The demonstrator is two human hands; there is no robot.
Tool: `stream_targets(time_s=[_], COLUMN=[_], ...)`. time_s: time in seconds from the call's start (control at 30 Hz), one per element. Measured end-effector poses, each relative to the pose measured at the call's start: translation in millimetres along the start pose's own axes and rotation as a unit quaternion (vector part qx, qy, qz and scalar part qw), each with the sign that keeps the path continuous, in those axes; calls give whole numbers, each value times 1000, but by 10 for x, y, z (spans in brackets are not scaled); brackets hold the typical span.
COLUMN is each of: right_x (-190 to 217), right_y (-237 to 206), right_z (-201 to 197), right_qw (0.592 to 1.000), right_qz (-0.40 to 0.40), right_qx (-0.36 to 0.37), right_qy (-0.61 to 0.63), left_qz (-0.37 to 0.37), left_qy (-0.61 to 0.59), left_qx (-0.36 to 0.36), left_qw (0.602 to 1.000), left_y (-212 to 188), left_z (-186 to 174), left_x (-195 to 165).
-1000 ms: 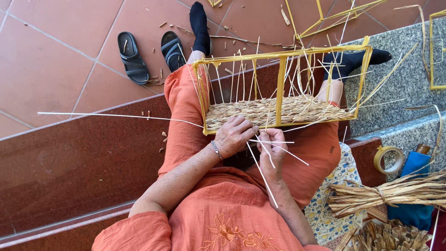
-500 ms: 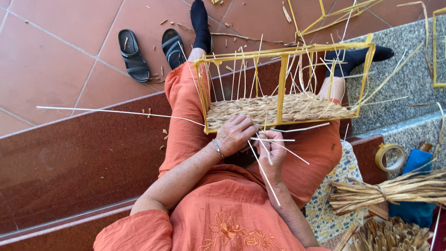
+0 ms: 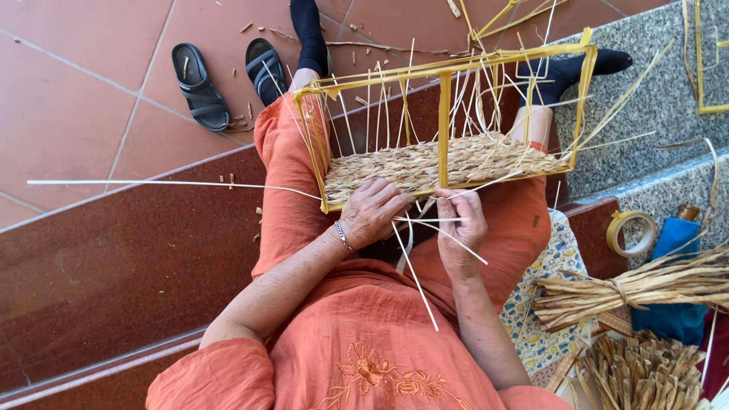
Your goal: The person weaves a basket by hand, interlacing dried plant strips through a yellow rectangular frame. They repeatedly thread, pull, and adjust the strips to build up the basket walls.
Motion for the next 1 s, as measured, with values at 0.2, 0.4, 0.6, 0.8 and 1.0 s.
stream_targets(time_s=[0.2,0.4,0.6,0.8,1.0], right_x=[-476,-669,-535,-413,-320], right_y=[-33,-222,-215,-248,-302], right_z=[315,389,360,306,246], right_qw=[876,877,926,942,942], right_qz=[247,304,244,234,244], right_qx=[-13,-24,-13,6,8], right_qy=[414,371,286,241,228], left_qz=[-37,-35,-37,-40,-50], left_qy=[35,44,52,50,48], left_qx=[6,-4,-3,0,0], left_qw=[999,998,998,998,998], left_y=[22,-2,-17,-35,-27], left_z=[101,103,105,135,153], left_x=[57,78,89,89,96])
Point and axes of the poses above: each hand's wrist, its own y-axis towards the middle knuckle, its own z-axis out of the palm, x = y × z, the point moved 9 cm from there along y, towards the middle knuckle, and after that the axes turned 2 degrees about -x, right-handed, at the moved point
